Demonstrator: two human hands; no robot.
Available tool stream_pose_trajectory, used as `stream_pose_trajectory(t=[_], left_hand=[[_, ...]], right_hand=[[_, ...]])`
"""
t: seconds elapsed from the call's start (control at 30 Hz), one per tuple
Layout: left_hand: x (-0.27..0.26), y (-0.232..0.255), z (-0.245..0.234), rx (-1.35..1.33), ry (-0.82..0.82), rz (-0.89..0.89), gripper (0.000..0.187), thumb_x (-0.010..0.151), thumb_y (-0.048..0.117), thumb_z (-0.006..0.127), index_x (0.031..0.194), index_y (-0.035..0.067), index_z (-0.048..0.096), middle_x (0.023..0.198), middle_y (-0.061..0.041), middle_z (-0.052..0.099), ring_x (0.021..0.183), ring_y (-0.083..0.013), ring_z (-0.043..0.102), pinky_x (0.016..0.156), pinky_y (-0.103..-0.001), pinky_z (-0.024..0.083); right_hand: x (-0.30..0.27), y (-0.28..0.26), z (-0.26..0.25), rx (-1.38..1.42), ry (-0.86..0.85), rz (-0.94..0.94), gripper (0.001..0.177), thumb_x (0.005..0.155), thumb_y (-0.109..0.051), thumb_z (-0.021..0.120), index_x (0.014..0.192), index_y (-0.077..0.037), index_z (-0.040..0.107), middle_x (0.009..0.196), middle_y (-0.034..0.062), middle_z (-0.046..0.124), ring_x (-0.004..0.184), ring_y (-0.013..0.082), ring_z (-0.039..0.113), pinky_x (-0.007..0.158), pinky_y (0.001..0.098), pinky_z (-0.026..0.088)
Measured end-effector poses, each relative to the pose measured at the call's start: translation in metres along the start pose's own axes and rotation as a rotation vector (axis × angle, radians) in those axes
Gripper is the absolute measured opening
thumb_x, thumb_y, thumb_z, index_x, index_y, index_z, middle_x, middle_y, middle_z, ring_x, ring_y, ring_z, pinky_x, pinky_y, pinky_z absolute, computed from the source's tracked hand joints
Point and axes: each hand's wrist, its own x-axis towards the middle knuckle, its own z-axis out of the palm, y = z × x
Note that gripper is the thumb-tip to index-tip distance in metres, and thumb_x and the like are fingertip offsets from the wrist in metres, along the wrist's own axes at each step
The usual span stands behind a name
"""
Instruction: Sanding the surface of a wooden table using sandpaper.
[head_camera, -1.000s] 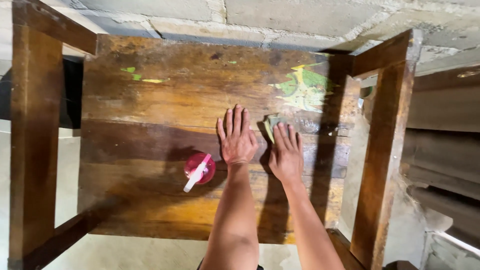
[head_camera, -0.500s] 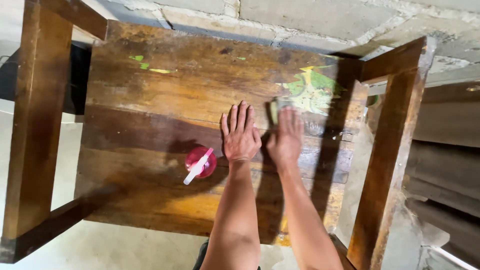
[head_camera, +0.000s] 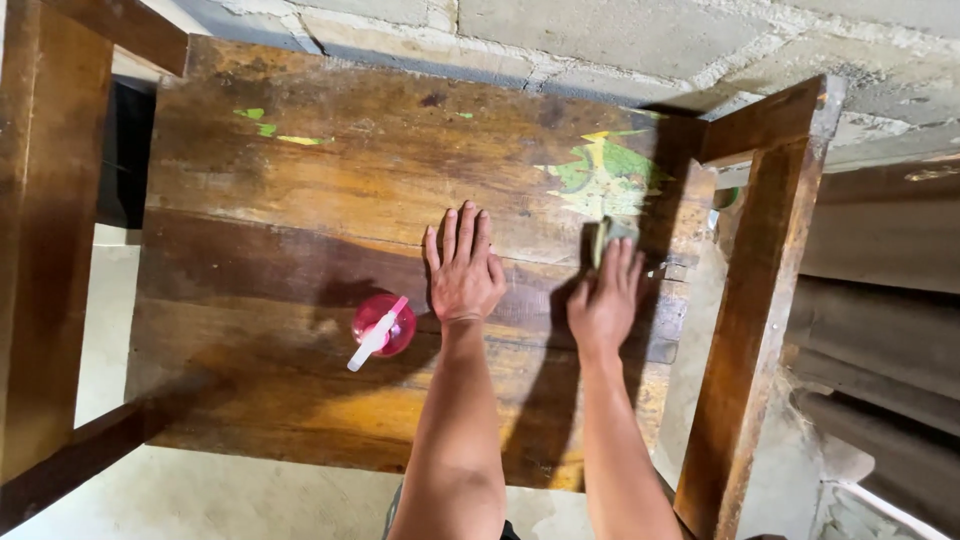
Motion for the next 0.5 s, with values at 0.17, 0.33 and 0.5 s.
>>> stream_pose_trajectory(t=[0.17,0.33,0.5], left_hand=[[0.000,-0.001,0.003,0.030,0.010,0.000,0.061,0.092,0.028,0.052,0.152,0.016,0.050,0.165,-0.003,0.038,0.154,-0.0261,0.030,0.126,-0.055,0.014],[0.000,0.001,0.002,0.011,-0.001,0.003,0.060,0.094,0.029,0.051,0.152,0.016,0.050,0.166,-0.003,0.037,0.155,-0.0264,0.029,0.128,-0.055,0.014],[0.002,0.003,-0.002,0.020,-0.003,-0.004,0.061,0.092,0.028,0.051,0.152,0.015,0.051,0.164,-0.003,0.039,0.154,-0.0271,0.030,0.126,-0.056,0.014]], right_hand=[[0.014,-0.052,0.030,-0.071,0.010,-0.193,0.070,0.088,-0.009,0.060,0.156,-0.002,0.045,0.165,0.0184,0.039,0.154,0.0408,0.031,0.126,0.0548,0.020],[0.001,-0.060,0.018,-0.018,-0.125,-0.351,0.061,0.093,-0.011,0.062,0.152,-0.005,0.049,0.161,0.0141,0.044,0.154,0.0369,0.033,0.127,0.0535,0.023],[-0.020,-0.010,-0.002,-0.005,-0.101,-0.287,0.065,0.089,-0.006,0.057,0.154,-0.002,0.049,0.164,0.0158,0.043,0.155,0.0389,0.032,0.127,0.0546,0.022]])
